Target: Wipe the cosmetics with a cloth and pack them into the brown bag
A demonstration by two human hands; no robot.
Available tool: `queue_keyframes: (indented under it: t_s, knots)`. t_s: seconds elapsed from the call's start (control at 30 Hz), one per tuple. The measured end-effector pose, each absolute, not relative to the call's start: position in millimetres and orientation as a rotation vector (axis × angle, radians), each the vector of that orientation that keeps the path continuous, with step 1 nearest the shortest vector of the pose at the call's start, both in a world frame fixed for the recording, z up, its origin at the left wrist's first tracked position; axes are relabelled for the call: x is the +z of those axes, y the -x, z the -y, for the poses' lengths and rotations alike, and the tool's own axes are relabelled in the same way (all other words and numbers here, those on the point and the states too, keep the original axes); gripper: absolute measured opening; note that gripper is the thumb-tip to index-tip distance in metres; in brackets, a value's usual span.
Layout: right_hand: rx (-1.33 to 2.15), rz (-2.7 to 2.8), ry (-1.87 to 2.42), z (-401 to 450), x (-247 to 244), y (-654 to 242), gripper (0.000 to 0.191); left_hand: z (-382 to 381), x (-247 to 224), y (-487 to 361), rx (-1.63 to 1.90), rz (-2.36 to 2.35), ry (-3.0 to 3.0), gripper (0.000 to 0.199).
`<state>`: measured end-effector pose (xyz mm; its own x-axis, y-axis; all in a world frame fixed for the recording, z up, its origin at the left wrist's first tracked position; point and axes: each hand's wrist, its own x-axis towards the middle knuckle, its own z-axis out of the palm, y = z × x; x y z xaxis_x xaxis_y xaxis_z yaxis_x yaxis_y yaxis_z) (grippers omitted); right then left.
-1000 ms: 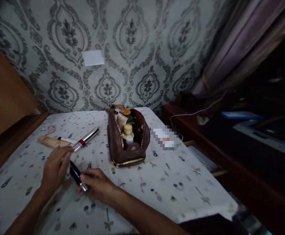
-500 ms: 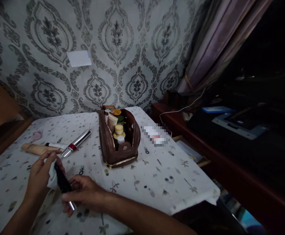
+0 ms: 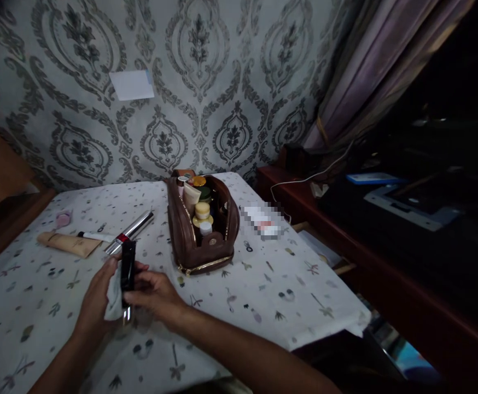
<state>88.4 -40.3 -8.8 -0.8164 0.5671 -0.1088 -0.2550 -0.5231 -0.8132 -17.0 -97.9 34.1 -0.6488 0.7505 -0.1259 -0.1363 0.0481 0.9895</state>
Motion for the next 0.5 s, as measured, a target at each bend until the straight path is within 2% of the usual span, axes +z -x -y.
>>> queue_keyframes:
  t_s: [0.27,0.37,0.5]
  knots:
    - [2.043,1.202,0.540,30.3,2.6,-94.0,0.036,106.5,28.1,7.7,1.567,-1.803,-1.060,0.044]
    - [1.885,1.273,0.520,27.4,2.6,-95.5,0.032,109.2,22.4,6.9,1.514,-1.843,-1.062,0.047]
    - [1.891,1.260,0.504,29.3,7.7,-99.5,0.036,109.7,20.9,9.5,1.445,-1.832,-0.976,0.054]
